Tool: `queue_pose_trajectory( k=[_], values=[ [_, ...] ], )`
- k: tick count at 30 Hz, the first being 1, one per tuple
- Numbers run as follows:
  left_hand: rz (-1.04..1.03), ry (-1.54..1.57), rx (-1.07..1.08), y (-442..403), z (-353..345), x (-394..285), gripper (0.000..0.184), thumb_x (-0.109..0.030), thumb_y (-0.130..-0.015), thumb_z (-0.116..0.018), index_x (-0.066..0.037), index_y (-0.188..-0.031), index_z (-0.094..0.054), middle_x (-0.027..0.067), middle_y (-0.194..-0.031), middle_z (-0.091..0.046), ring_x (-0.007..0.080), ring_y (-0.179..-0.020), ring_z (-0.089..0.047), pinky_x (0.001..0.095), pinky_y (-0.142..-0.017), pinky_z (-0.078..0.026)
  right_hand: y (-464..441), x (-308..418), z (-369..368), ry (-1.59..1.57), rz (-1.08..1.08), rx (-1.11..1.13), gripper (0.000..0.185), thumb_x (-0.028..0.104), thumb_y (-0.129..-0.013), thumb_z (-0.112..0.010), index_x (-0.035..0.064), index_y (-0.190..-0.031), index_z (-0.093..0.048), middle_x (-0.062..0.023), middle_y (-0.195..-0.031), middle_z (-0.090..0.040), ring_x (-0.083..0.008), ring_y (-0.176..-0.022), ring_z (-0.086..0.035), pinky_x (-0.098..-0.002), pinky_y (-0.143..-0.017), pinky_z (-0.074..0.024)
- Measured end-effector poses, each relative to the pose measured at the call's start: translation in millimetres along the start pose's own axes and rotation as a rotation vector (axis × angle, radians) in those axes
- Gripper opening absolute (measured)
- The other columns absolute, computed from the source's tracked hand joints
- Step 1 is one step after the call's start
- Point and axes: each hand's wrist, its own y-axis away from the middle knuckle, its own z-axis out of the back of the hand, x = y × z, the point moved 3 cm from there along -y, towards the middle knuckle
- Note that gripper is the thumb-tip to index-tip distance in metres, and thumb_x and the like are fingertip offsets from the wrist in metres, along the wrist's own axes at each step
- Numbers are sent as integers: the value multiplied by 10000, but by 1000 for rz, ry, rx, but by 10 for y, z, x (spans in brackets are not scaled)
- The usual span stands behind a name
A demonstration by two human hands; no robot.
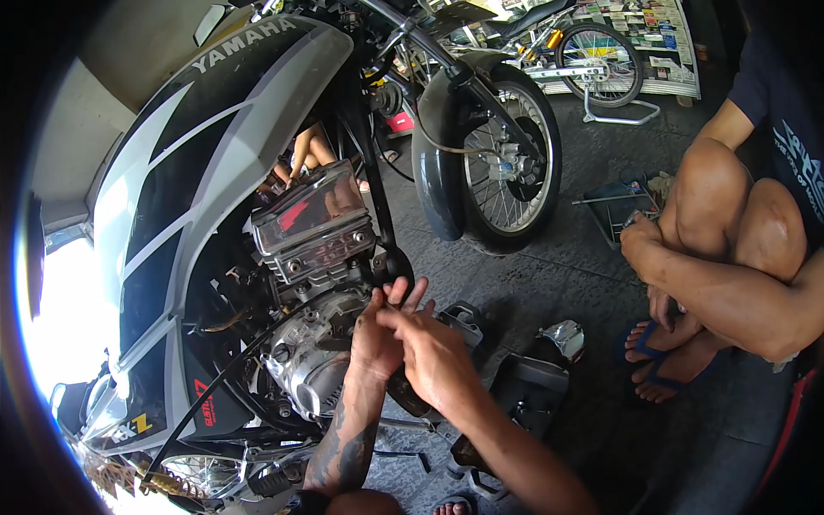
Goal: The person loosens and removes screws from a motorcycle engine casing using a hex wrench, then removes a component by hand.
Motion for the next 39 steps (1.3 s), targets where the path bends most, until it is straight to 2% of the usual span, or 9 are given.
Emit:
queue_pose_trajectory(
  k=[5,11,22,25,27,29,30,37,39],
  values=[
    [44,10,47,36,56,26,337,-315,-1015,-254,-99,-963,-506,89,-1138,-625,307,-1223,-479,446,-1029,-377,22,-114,125,326,122,212,452,-154,-760,-479,60,-1134,-613,-96,-1120,-619,-147,-759,-610,-231,-599,-482],
    [-2,-41,-51,21,3,-22,300,-292,-1013,-280,-128,-937,-519,61,-1099,-638,282,-1217,-486,488,-1024,-366,260,-22,145,-730,-442,102,520,74,-922,-522,102,-1404,-330,-105,-1073,-616,-129,-792,-613,-227,-458,-452],
    [45,-66,4,72,40,44,337,-310,-1015,-258,-123,-993,-538,48,-1097,-640,267,-1185,-510,493,-994,-383,-31,-116,191,87,92,-143,387,-161,-646,-516,17,-947,-682,-98,-859,-619,-274,-834,-627,-343,-762,-506],
    [101,-115,-87,111,-41,103,341,-321,-1016,-252,-121,-1009,-527,50,-1146,-628,245,-1169,-522,468,-985,-394,9,-159,162,11,-50,-276,393,-164,-645,-521,20,-956,-676,-95,-822,-592,-278,-869,-613,-332,-808,-489],
    [29,-78,34,50,-7,89,334,-320,-1015,-266,-126,-980,-535,53,-1149,-630,249,-1196,-500,453,-995,-386,116,-146,110,102,-1,-353,312,-79,-782,-531,31,-1054,-637,-71,-795,-572,-200,-720,-607,-276,-637,-502],
    [22,-62,19,23,11,68,295,-312,-1013,-280,-119,-999,-502,80,-1143,-630,265,-1207,-492,452,-1012,-350,324,-203,29,-846,-731,-535,263,105,-930,-499,49,-1179,-564,-33,-754,-559,-82,-583,-535,-199,-456,-419],
    [0,-85,22,19,7,49,306,-313,-1012,-282,-114,-993,-513,78,-1146,-629,270,-1213,-486,450,-1018,-348,323,-160,-11,-835,-681,-427,341,263,-979,-452,58,-1247,-503,-1,-723,-550,-5,-520,-459,-154,-364,-309],
    [103,-198,42,80,-33,-68,286,-274,-1008,-315,-84,-1037,-526,97,-1160,-617,315,-1238,-451,468,-1056,-324,124,20,86,48,-76,-125,161,-43,-688,-611,65,-796,-659,-143,-1118,-581,-305,-1039,-593,-359,-787,-523],
    [192,-303,-64,77,15,-138,278,-264,-1005,-330,-81,-1042,-536,107,-1155,-621,299,-1230,-465,456,-1043,-336,148,-40,86,3,53,-239,247,-131,-588,-566,59,-725,-644,-119,-953,-546,-284,-783,-605,-353,-667,-497]
  ],
)
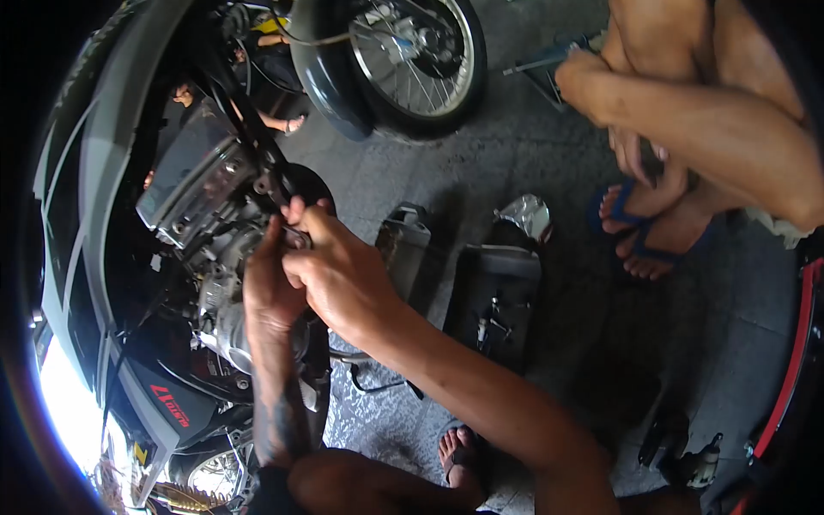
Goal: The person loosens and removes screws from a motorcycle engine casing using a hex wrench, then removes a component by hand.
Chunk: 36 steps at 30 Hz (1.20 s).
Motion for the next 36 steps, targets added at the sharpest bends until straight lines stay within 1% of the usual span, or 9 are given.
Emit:
queue_pose_trajectory(
  k=[5,12,15,19,21,24,28,33,36],
  values=[
    [74,-103,152,51,-46,-117,281,-262,-1000,-356,-65,-1057,-550,98,-1220,-587,273,-1214,-484,411,-1026,-390,120,-31,12,-323,-223,129,550,-49,-808,-579,92,-1323,-448,-185,-1159,-529,-240,-904,-637,-317,-709,-531],
    [153,-160,110,73,-34,-172,364,-198,-1004,-322,-64,-1325,-428,126,-1314,-511,288,-1314,-359,474,-1106,-254,84,-185,-120,-103,-86,-19,170,61,-725,-607,2,-882,-632,-119,-715,-631,-229,-633,-630,-352,-597,-516],
    [-133,-1218,59,222,329,-484,437,-242,-917,-516,-55,-1308,-456,111,-1280,-532,235,-1210,-471,378,-1037,-357,-104,-319,37,77,87,203,133,105,-716,-599,42,-618,-663,-62,-799,-654,-214,-813,-584,-346,-702,-544],
    [-281,-1177,-212,405,-11,-153,547,-235,-823,-611,-41,-1306,-443,89,-1276,-508,187,-1170,-484,341,-988,-382,-20,-219,-45,75,79,-376,159,196,-754,-600,76,-697,-688,-14,-755,-650,-192,-834,-580,-372,-515,-471],
    [-269,-921,-91,367,-151,52,505,-242,-896,-486,-50,-1350,-376,104,-1359,-409,170,-1235,-408,346,-1031,-324,160,-239,-11,-420,-325,-662,396,141,-760,-636,-90,-1066,-538,-228,-914,-497,-296,-832,-543,-394,-615,-508],
    [-255,-609,48,254,-253,242,463,-250,-970,-360,-57,-1388,-314,118,-1436,-316,157,-1299,-335,357,-1074,-266,276,-153,-84,-830,-671,-1,450,150,-800,-610,-111,-1122,-437,-288,-987,-586,-424,-955,-608,-440,-775,-530],
    [-255,-605,40,259,-312,230,441,-251,-973,-354,-53,-1366,-332,120,-1416,-339,173,-1296,-345,377,-1078,-263,144,-118,-358,-197,-356,-479,352,135,-779,-612,-78,-1045,-524,-259,-1006,-607,-399,-1034,-595,-443,-840,-512],
    [-259,-593,49,297,-298,158,416,-253,-978,-345,-48,-1339,-355,122,-1390,-368,192,-1292,-358,402,-1082,-260,77,-178,-103,-172,-220,-239,163,167,-770,-600,43,-861,-655,-252,-1057,-613,-416,-1102,-560,-527,-841,-490],
    [-255,-598,47,303,-308,153,402,-254,-980,-341,-44,-1323,-369,123,-1375,-385,204,-1290,-365,417,-1085,-258,-24,-212,-53,-442,-343,359,215,232,-791,-603,34,-856,-656,-263,-1069,-607,-450,-1179,-484,-608,-898,-412]
  ],
)
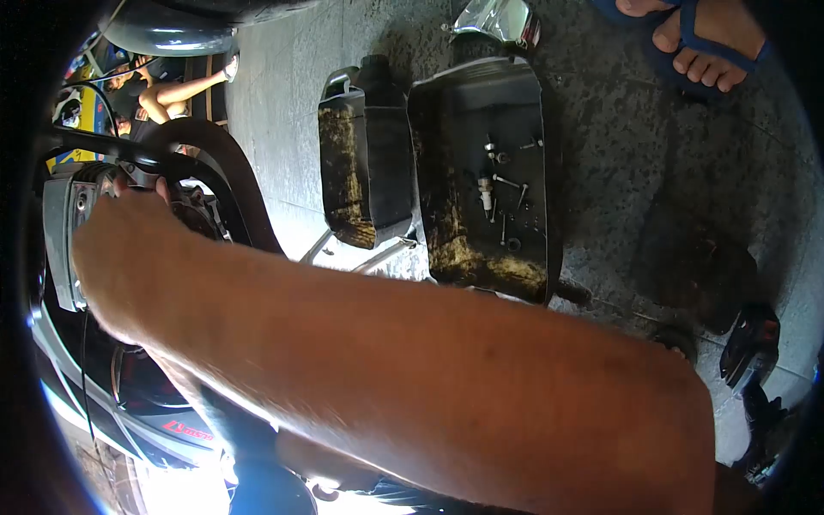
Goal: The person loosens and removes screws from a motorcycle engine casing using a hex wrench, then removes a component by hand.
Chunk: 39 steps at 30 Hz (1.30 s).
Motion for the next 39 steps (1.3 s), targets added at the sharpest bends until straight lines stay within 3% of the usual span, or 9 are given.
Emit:
queue_pose_trajectory(
  k=[3,17,24,28,29,32,35,37,39],
  values=[
    [2,-13,-4,13,10,-23,391,-255,-983,-336,-41,-1306,-382,124,-1360,-403,216,-1288,-373,432,-1087,-255,82,-2,-167,-266,95,-334,296,277,-830,-610,-19,-828,-625,-304,-1059,-576,-438,-1272,-370,-626,-1031,-240],
    [22,84,-37,-93,85,34,358,-261,-996,-313,-25,-1230,-446,130,-1288,-483,272,-1278,-408,503,-1100,-245,167,-94,-583,-281,247,-796,449,125,-900,-511,14,-1323,-406,-150,-1187,-517,-253,-1170,-487,-421,-1068,-297],
    [59,308,-57,-64,299,47,357,-263,-1002,-302,-18,-1192,-478,133,-1252,-524,300,-1273,-426,538,-1106,-240,207,-148,-679,-778,-88,-626,342,207,-989,-430,-10,-1234,-526,-103,-1210,-592,-148,-887,-615,-277,-805,-476],
    [206,683,32,-194,267,56,375,-355,-990,-339,-79,-1114,-561,138,-1088,-624,320,-1144,-535,459,-1068,-331,-8,-78,-720,-944,117,-904,376,302,-1010,-355,-2,-1146,-530,-93,-1095,-607,-63,-580,-459,-207,-558,-403],
    [218,222,-119,-164,130,-64,357,-352,-987,-355,-82,-1098,-561,133,-1072,-620,327,-1136,-534,461,-1051,-352,-88,16,-616,-892,114,-890,420,336,-1012,-328,-13,-1167,-502,-77,-990,-599,-35,-531,-351,-185,-493,-317],
    [154,276,-196,-138,141,-45,341,-370,-978,-396,-77,-1054,-551,124,-1039,-608,328,-1128,-530,458,-990,-413,-129,22,-503,-309,103,-597,268,-1,-878,-496,56,-1123,-588,-130,-1071,-559,-297,-1048,-548,-385,-1022,-317],
    [276,544,-210,-114,254,76,325,-355,-978,-419,-63,-1036,-549,112,-1002,-617,254,-1025,-576,382,-888,-475,-52,41,-195,88,259,-221,345,-139,-680,-559,87,-915,-673,-138,-1057,-528,-301,-1048,-542,-355,-847,-471],
    [255,621,-26,-77,327,266,282,-295,-976,-449,-41,-1058,-541,86,-974,-633,143,-862,-598,271,-757,-489,-80,156,-21,253,326,-217,276,-149,-632,-548,66,-761,-664,-121,-1024,-529,-267,-951,-552,-334,-786,-478],
    [256,694,-6,-165,320,277,204,-243,-958,-489,-62,-1038,-537,93,-1018,-636,189,-949,-604,329,-817,-501,-90,202,-7,261,349,-272,233,-152,-630,-538,52,-682,-638,-100,-971,-530,-242,-882,-549,-317,-744,-473]
  ],
)
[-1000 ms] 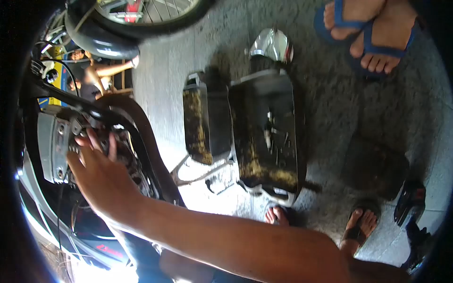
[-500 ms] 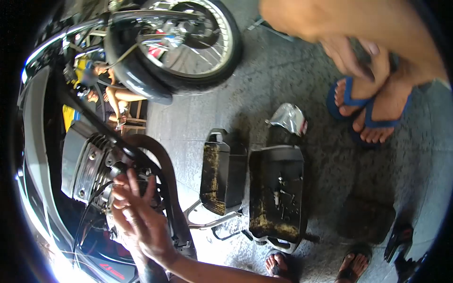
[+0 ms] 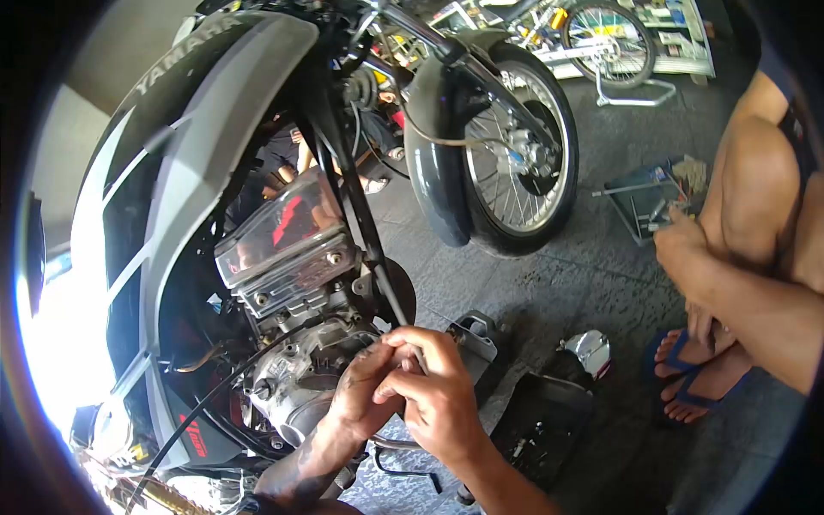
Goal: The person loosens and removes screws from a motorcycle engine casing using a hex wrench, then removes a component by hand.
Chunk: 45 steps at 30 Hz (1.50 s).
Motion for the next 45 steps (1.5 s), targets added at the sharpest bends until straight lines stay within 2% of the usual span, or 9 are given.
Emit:
queue_pose_trajectory(
  k=[3,11,30,32,37,39,40,42,45],
  values=[
    [-39,130,20,-32,-143,-43,233,-269,-958,-479,-96,-1103,-537,92,-1150,-608,304,-1198,-492,408,-955,-438,160,33,-73,-71,-16,-29,197,-145,-693,-516,27,-667,-609,-68,-869,-538,-191,-779,-545,-295,-665,-454],
    [-81,-72,5,32,-211,20,363,-344,-979,-399,-75,-1214,-463,93,-1076,-628,368,-1196,-480,514,-991,-400,315,-236,-121,-870,-561,24,196,-34,-865,-355,-9,-757,-518,-37,-751,-508,-42,-543,-417,-182,-446,-347],
    [-58,-101,-40,-81,-261,-40,408,-352,-1014,-247,-39,-1206,-424,124,-1126,-607,239,-845,-618,359,-622,-559,124,-220,-184,-919,-693,-203,124,11,-921,-383,42,-851,-480,-23,-731,-465,-56,-563,-464,-188,-384,-360],
    [-39,-84,-320,-51,-397,-60,367,-354,-1011,-271,-66,-1133,-461,72,-1106,-620,131,-574,-575,263,-376,-462,80,-142,-198,-868,-674,-216,96,37,-944,-391,41,-904,-478,-32,-781,-482,-64,-586,-488,-187,-399,-381],
    [-64,-89,-125,-78,-296,-96,371,-355,-1015,-240,-76,-1108,-466,47,-1108,-624,151,-759,-627,215,-381,-453,155,-39,-148,-597,-396,-143,170,61,-973,-402,22,-1131,-449,-95,-1066,-530,-134,-880,-599,-226,-565,-517],
    [-91,-52,-214,-98,-296,-86,384,-357,-1016,-224,-76,-1121,-465,52,-1110,-622,234,-1026,-601,271,-582,-546,185,-49,-102,-595,-441,-149,193,-50,-897,-452,21,-1059,-531,-108,-1092,-560,-183,-942,-607,-282,-679,-537],
    [-111,2,-182,-138,-239,-62,386,-356,-1015,-226,-79,-1147,-461,71,-1142,-606,292,-1192,-502,379,-866,-510,137,-20,-55,-248,-217,-35,187,-88,-849,-455,17,-938,-582,-112,-1092,-575,-207,-934,-607,-300,-708,-527],
    [-90,43,-155,-102,-270,-90,386,-351,-1016,-229,-78,-1149,-467,89,-1162,-593,300,-1194,-497,416,-944,-448,62,119,-44,26,-87,120,232,-164,-672,-471,6,-612,-616,-121,-1061,-615,-241,-922,-609,-322,-807,-493],
    [-48,76,-66,-101,-203,-59,375,-339,-1015,-252,-75,-1138,-489,124,-1212,-557,322,-1217,-465,456,-994,-409,-71,162,-13,103,26,226,259,-174,-671,-471,21,-584,-618,-115,-1091,-604,-233,-933,-607,-311,-811,-492]
  ],
)
